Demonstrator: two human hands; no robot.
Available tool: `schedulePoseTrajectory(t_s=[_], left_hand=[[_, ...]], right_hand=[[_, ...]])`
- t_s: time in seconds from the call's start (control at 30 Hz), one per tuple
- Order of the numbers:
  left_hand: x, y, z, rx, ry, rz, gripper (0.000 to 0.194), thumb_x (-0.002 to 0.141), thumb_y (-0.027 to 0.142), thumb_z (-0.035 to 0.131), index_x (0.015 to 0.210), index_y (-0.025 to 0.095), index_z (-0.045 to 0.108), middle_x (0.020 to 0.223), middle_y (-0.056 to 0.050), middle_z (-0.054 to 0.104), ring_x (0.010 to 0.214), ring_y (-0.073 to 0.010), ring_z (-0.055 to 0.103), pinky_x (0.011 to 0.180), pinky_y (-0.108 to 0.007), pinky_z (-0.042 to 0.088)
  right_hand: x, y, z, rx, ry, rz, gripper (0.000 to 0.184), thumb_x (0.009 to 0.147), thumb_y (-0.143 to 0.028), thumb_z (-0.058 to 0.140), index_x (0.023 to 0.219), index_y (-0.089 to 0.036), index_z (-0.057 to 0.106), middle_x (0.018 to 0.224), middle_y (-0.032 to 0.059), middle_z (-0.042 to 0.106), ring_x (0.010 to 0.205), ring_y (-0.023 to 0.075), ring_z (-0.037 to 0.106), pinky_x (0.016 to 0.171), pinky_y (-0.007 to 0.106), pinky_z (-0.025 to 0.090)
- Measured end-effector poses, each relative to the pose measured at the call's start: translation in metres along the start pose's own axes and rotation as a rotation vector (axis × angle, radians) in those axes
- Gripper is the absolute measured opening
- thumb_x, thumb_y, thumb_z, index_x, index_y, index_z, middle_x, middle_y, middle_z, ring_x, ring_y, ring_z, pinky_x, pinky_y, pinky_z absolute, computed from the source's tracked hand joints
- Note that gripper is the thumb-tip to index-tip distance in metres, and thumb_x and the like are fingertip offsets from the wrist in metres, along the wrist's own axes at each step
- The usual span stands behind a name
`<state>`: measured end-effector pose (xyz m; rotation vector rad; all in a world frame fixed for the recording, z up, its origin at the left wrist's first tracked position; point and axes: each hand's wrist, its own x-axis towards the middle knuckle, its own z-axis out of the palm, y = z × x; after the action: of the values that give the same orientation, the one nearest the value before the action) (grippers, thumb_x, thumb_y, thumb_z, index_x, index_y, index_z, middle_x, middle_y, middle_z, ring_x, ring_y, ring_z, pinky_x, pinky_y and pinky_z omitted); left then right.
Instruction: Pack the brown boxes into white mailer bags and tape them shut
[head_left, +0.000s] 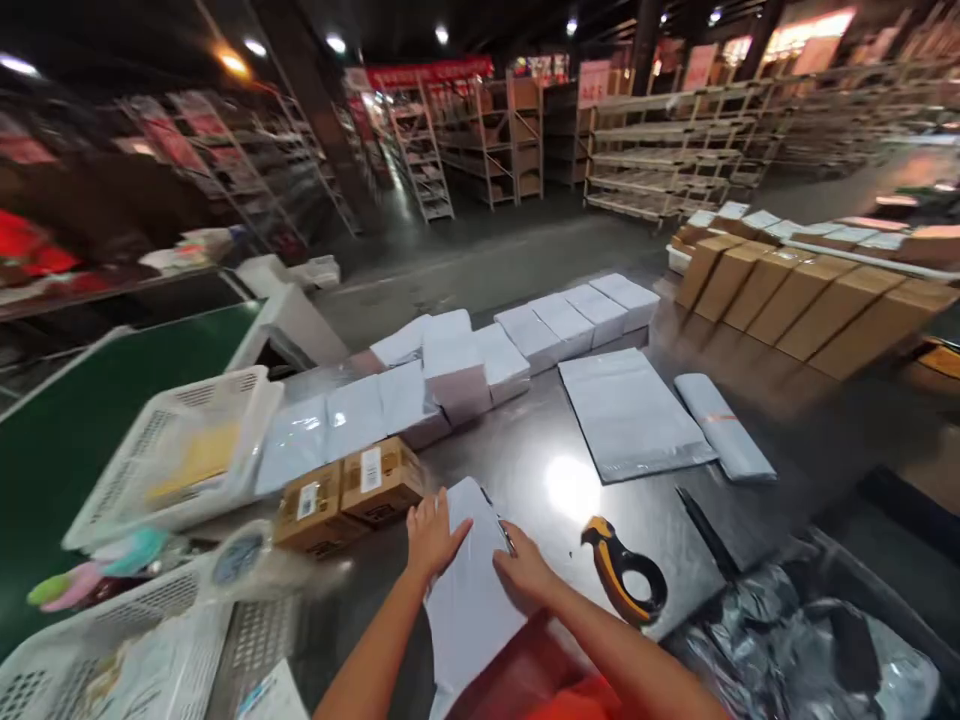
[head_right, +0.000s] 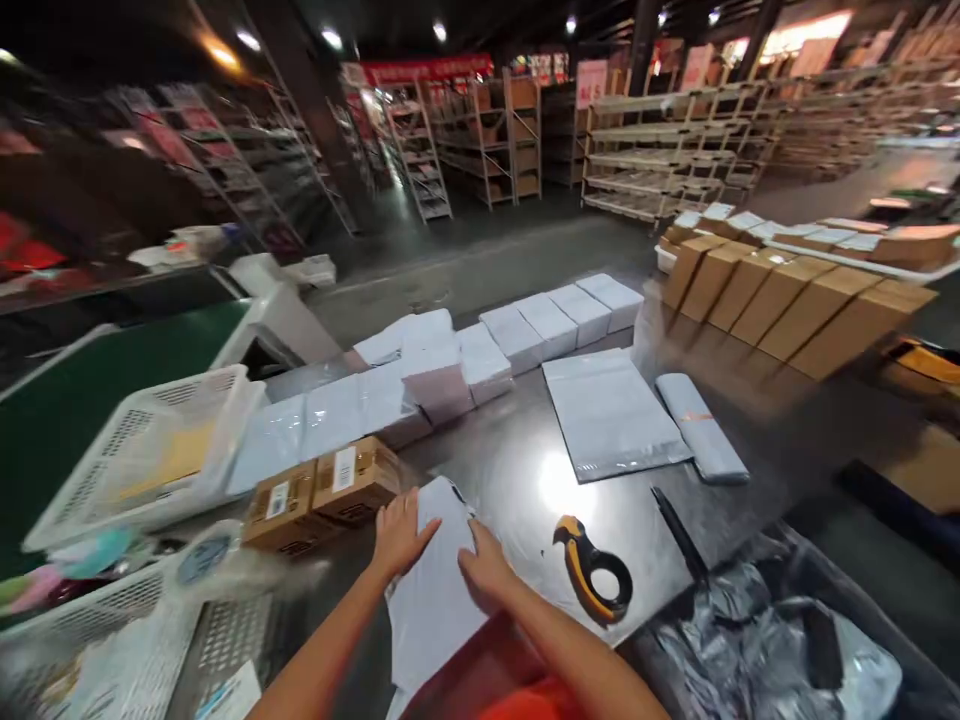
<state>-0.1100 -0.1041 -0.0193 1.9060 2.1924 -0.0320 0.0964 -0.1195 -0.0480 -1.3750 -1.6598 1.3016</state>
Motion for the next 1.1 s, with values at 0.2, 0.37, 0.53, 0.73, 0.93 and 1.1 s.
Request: schedulePoseTrajectory(t_s=[0.2, 0.37, 0.53, 0.73, 0.93, 1.1], left_hand=[[0.003, 0.001, 0.026, 0.074, 0.044, 0.029, 0.084, 0.091, 0.059, 0.039, 0.152, 0.002, 0.027, 0.147, -0.028, 0.043, 0.138, -0.0396, 0.035, 0.112, -0.061, 0.021], [-0.001, 0.035, 0.020, 0.194, 0.114, -0.043, 0.074, 0.093, 0.060, 0.038, 0.153, 0.017, 0.033, 0.138, -0.026, 0.047, 0.127, -0.0418, 0.045, 0.107, -0.060, 0.026], [-0.018, 0.056, 0.032, 0.202, 0.149, -0.027, 0.067, 0.095, 0.057, 0.038, 0.153, 0.024, 0.036, 0.145, -0.024, 0.044, 0.133, -0.0420, 0.040, 0.107, -0.064, 0.026], [-0.019, 0.056, 0.049, 0.143, 0.193, 0.121, 0.068, 0.098, 0.050, 0.029, 0.152, 0.010, 0.033, 0.157, -0.022, 0.034, 0.147, -0.0371, 0.023, 0.117, -0.064, 0.011], [-0.014, 0.058, 0.044, 0.131, 0.143, 0.069, 0.067, 0.096, 0.046, 0.034, 0.151, 0.007, 0.036, 0.151, -0.023, 0.042, 0.139, -0.0389, 0.035, 0.115, -0.062, 0.020], [-0.013, 0.063, 0.041, 0.169, 0.102, 0.044, 0.070, 0.095, 0.048, 0.038, 0.151, 0.007, 0.036, 0.148, -0.023, 0.045, 0.133, -0.0404, 0.039, 0.113, -0.061, 0.022]], right_hand=[[-0.084, 0.063, -0.103, -0.542, 0.418, 0.089, 0.039, 0.091, -0.026, 0.042, 0.124, -0.016, 0.060, 0.112, 0.0155, 0.065, 0.104, 0.0300, 0.059, 0.094, 0.047, 0.047], [-0.126, 0.106, -0.104, -0.879, 0.287, 0.163, 0.041, 0.086, -0.016, 0.046, 0.124, -0.016, 0.060, 0.096, 0.0151, 0.066, 0.087, 0.0289, 0.060, 0.079, 0.041, 0.047], [-0.127, 0.115, -0.114, -0.704, 0.383, 0.076, 0.049, 0.085, -0.009, 0.037, 0.128, -0.019, 0.059, 0.091, 0.0117, 0.066, 0.084, 0.0269, 0.060, 0.079, 0.042, 0.048], [-0.025, 0.073, -0.132, 0.177, 0.438, 0.128, 0.053, 0.085, -0.046, 0.059, 0.131, -0.021, 0.060, 0.129, 0.0114, 0.064, 0.118, 0.0277, 0.058, 0.104, 0.044, 0.044], [0.092, 0.060, -0.080, 0.664, -0.047, 0.371, 0.048, 0.057, -0.043, 0.080, 0.095, -0.014, 0.077, 0.103, 0.0111, 0.075, 0.102, 0.0297, 0.066, 0.101, 0.046, 0.045], [0.077, 0.077, -0.066, 0.751, -0.223, 0.428, 0.051, 0.063, -0.045, 0.076, 0.104, -0.015, 0.077, 0.099, 0.0092, 0.077, 0.095, 0.0270, 0.069, 0.095, 0.045, 0.049]])
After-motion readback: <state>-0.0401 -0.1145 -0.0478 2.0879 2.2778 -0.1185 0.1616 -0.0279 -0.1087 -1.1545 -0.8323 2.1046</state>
